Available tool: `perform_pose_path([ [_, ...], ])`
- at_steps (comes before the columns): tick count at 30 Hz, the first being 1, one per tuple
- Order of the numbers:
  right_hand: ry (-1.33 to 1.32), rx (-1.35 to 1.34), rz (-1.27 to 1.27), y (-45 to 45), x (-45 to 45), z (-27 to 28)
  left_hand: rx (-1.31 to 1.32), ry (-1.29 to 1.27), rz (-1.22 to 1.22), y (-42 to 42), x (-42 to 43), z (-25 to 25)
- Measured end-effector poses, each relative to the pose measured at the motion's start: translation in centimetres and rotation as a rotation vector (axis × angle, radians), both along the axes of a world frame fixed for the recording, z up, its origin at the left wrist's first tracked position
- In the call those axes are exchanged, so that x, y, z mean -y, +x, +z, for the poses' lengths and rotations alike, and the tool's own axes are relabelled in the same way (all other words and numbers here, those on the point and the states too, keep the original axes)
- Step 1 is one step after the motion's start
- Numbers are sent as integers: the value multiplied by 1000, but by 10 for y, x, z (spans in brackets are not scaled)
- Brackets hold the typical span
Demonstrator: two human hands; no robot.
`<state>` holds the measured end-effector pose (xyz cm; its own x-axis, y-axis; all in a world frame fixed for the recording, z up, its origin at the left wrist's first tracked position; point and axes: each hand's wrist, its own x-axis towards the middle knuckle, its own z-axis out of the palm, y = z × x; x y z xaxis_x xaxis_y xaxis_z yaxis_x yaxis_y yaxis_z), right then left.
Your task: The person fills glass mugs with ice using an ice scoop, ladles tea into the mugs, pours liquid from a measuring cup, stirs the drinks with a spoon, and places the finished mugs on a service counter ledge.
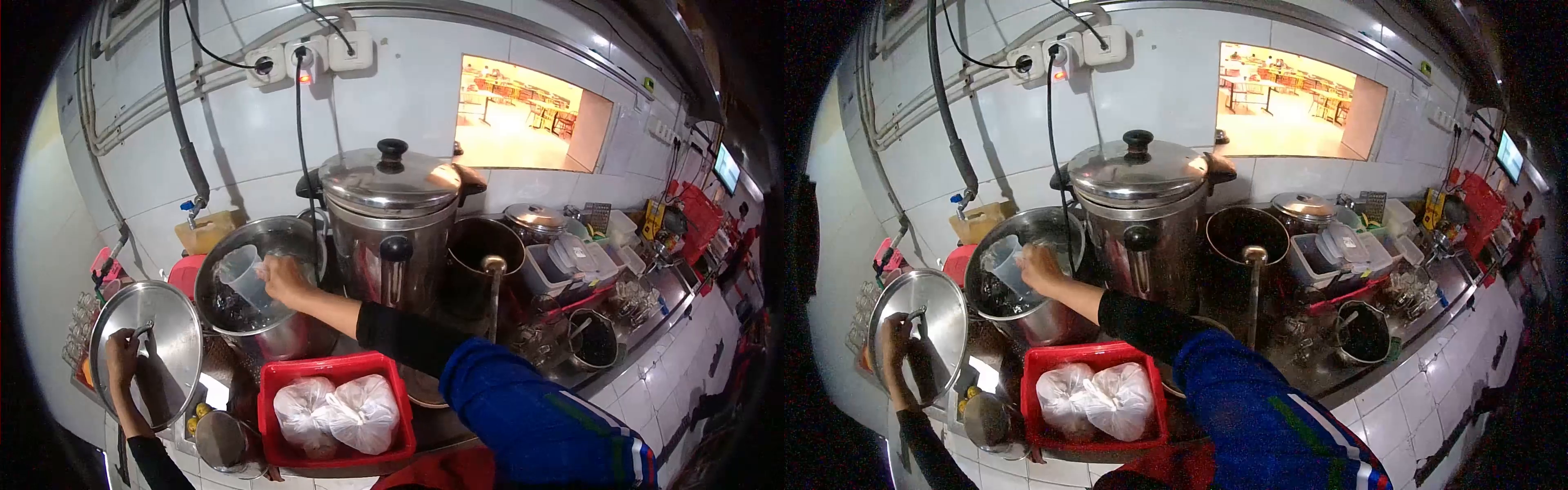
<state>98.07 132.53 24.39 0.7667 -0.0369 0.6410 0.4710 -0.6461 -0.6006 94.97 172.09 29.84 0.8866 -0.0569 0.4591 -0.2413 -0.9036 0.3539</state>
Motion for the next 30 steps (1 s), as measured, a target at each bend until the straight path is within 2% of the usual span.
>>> perform_pose_path([
  [2,96,30,28,-19,4,18,159,-8,-52,24,-4,-14],
  [4,156,154,60,-42,9,40,77,-27,-61,48,3,-15],
  [5,193,97,57,-57,13,50,-9,-47,-57,58,10,-15],
  [8,157,221,103,-94,31,68,114,63,-47,65,57,-11],
  [9,158,222,91,-110,39,74,93,45,-58,78,66,-15],
  [11,238,23,225,-148,58,86,91,7,-97,90,95,-21],
  [12,175,35,218,-164,69,87,85,-33,-122,91,111,-20],
  [13,195,36,268,-179,81,85,81,49,-105,85,133,-12],
  [15,213,38,301,-210,109,86,87,35,-140,102,154,-23],
  [17,72,-100,183,-244,137,89,96,44,-178,117,171,-30],
  [19,256,-216,130,-278,160,90,53,64,-144,123,193,-31],
  [20,82,-116,40,-293,176,91,50,67,-163,127,201,-32],
  [23,180,-137,-96,-339,215,89,57,77,-162,153,213,-41],
  [24,215,-133,-173,-354,228,88,150,101,-224,164,212,-49],
  [26,319,-193,-333,-383,253,85,80,-104,-202,158,229,-48],
  [28,313,-138,-458,-409,284,72,178,92,-209,191,225,-65],
  [30,462,-114,-539,-435,307,69,195,225,-298,222,217,-75],
])
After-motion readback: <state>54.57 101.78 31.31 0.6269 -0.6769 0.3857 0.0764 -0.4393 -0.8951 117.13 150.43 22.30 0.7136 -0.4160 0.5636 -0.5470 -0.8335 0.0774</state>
